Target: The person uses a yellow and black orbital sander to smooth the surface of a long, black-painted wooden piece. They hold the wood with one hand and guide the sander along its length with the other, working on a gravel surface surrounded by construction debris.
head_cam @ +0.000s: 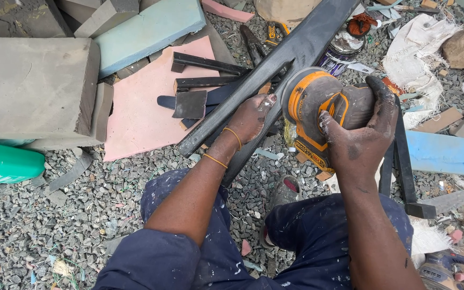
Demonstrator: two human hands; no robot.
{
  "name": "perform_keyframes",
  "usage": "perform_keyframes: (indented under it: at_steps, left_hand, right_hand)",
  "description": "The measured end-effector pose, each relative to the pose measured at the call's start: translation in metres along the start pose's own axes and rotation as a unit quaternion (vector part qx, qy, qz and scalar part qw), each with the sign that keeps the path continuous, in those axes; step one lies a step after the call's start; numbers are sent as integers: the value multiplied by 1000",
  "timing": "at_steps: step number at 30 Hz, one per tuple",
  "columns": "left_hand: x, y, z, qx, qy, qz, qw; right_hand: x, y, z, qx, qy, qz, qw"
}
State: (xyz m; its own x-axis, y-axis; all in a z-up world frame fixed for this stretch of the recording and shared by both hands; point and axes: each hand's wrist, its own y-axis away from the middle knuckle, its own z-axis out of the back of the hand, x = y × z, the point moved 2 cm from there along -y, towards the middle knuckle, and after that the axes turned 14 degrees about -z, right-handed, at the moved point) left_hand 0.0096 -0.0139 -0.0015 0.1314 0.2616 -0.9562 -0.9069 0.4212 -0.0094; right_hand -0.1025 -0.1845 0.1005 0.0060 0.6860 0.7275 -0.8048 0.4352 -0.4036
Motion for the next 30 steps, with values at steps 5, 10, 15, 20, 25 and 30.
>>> perform_keyframes:
  at_steps: [5, 10, 15, 20, 25, 30]
  left_hand:
    - [11, -3, -5, -22, 33, 3, 999]
    - [20, -8, 4, -77, 142, 16, 987]
    - [16, -13, 8, -115, 231, 13, 966]
    - [18, -20, 14, -125, 281, 24, 951]
    - [19, -16, 14, -149, 167, 31, 974]
    - [19, -15, 11, -150, 69, 62, 984]
  right_hand:
    - [1, 3, -3, 7, -1, -2, 1000]
    - [1, 9, -6, 31, -32, -13, 999]
    - [-3, 13, -10, 61, -13, -28, 998]
    - [-1, 14, -7, 73, -66, -27, 995]
    - [1, 17, -14, 79, -48, -25, 995]
    - [11, 38, -26, 122, -46, -27, 991]
